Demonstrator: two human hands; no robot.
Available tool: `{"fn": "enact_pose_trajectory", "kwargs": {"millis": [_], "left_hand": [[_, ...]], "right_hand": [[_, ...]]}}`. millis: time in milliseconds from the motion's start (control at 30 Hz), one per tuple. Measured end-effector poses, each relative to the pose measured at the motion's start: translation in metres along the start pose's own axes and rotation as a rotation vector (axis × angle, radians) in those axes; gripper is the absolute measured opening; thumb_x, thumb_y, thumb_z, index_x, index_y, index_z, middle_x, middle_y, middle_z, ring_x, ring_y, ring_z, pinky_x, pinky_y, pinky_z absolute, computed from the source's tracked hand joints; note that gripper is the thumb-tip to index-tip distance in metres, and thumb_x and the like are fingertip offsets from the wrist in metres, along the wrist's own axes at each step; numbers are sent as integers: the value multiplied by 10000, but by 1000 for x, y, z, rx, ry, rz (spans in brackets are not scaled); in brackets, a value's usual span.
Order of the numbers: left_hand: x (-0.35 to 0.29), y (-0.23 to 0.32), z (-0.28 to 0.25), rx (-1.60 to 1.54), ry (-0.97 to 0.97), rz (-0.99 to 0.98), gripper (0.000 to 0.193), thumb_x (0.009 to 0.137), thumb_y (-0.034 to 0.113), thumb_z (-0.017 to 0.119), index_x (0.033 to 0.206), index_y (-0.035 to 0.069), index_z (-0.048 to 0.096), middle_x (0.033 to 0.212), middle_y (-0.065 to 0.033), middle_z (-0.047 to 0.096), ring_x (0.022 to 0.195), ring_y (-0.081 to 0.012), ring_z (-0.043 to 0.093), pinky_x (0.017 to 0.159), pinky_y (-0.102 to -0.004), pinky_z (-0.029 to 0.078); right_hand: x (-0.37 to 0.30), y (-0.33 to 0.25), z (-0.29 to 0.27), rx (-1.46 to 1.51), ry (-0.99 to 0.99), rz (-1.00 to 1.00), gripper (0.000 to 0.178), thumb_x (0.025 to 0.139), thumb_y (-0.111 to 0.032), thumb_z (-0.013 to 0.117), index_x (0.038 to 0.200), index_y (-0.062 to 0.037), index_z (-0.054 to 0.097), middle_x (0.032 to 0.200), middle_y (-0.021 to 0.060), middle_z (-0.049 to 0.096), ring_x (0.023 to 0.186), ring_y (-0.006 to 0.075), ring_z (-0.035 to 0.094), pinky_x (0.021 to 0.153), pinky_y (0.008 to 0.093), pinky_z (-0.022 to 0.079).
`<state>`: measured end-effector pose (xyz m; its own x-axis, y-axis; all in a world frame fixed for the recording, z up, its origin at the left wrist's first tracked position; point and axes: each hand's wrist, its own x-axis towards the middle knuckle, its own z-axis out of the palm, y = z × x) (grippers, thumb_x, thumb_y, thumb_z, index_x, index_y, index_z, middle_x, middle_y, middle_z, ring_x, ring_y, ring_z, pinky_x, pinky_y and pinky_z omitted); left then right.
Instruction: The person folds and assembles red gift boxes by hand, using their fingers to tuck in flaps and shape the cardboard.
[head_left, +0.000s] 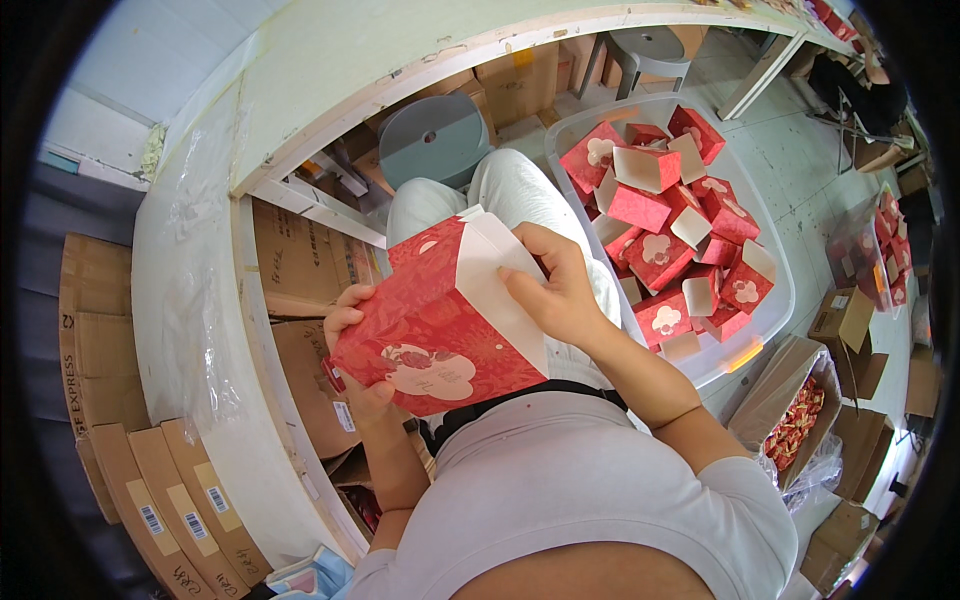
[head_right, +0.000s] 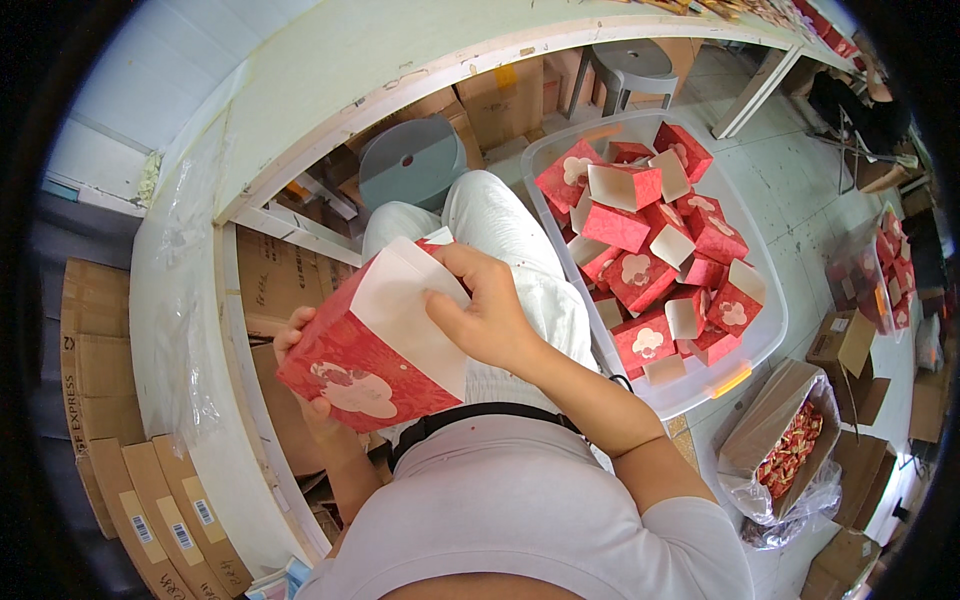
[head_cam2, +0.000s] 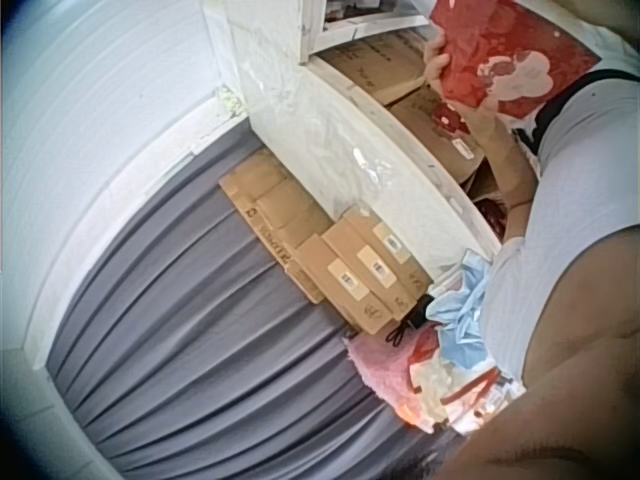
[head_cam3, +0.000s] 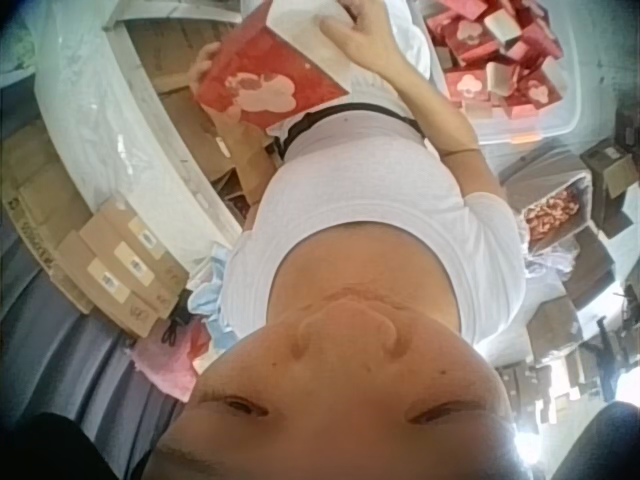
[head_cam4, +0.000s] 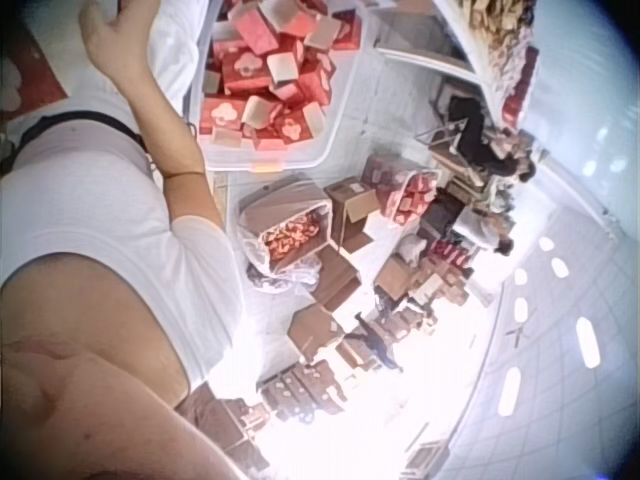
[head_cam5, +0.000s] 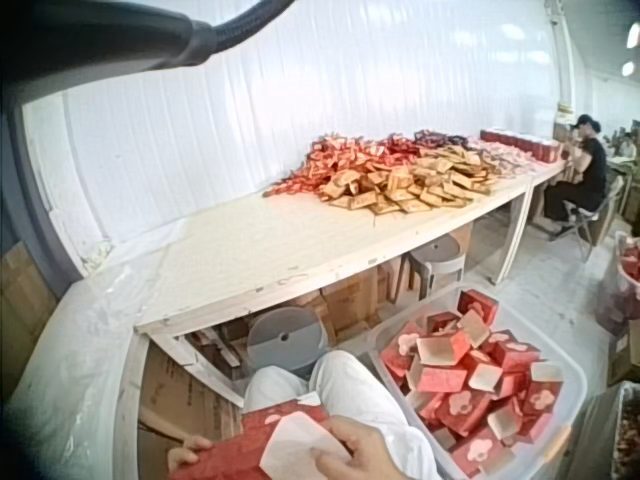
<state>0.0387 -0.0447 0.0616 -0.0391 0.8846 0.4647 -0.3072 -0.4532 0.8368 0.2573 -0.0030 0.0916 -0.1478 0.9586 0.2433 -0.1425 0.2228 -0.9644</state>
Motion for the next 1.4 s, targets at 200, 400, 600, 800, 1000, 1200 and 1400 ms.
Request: {"fn": "enact_pose_trajectory", "kwargs": {"millis": [200,400,600,800,1000,1200,1400], "left_hand": [[-1,0,9,-49,40,-14,739,574,337,817,1144,94,415,1248,-160,370,1173,-280,404,998,-413,340],[0,-3,5,-35,3,26,744,567,333,818,1142,90,414,1228,-160,380,1154,-262,412,997,-404,343],[3,-5,6,-15,54,-34,755,577,368,789,1155,69,406,1236,-168,381,1156,-262,414,996,-397,341],[7,-6,4,30,32,-49,738,626,384,755,1185,70,389,1249,-151,378,1170,-263,409,1008,-393,345],[5,-3,12,-53,79,-88,723,647,370,743,1199,74,381,1275,-139,368,1195,-260,396,1023,-396,339],[8,-10,3,-42,45,-97,733,627,332,766,1197,76,384,1287,-135,369,1205,-251,395,1012,-388,365],[7,-11,-1,-51,48,-101,766,584,362,790,1176,59,410,1260,-159,390,1188,-260,410,1005,-388,357]], "right_hand": [[-1,6,-4,-55,6,-37,105,735,-18,511,826,18,549,727,13,511,687,58,457,600,223,382],[3,4,-6,85,-74,55,111,772,-24,509,877,0,534,738,-13,505,686,42,445,598,217,370],[4,1,-10,-73,-97,8,172,773,-51,525,920,35,542,730,32,530,681,69,475,605,240,394],[6,10,-12,-126,-146,-36,223,781,-50,526,980,47,553,789,84,573,715,121,534,653,279,438],[8,11,-9,-75,-114,-29,162,817,-90,559,924,32,566,744,70,562,665,103,515,587,264,420],[7,3,-14,209,-21,57,115,827,22,531,940,15,552,825,11,583,687,26,517,595,175,399],[6,0,-13,213,-17,47,130,797,46,519,921,17,543,823,26,581,697,39,524,595,180,402]]}}
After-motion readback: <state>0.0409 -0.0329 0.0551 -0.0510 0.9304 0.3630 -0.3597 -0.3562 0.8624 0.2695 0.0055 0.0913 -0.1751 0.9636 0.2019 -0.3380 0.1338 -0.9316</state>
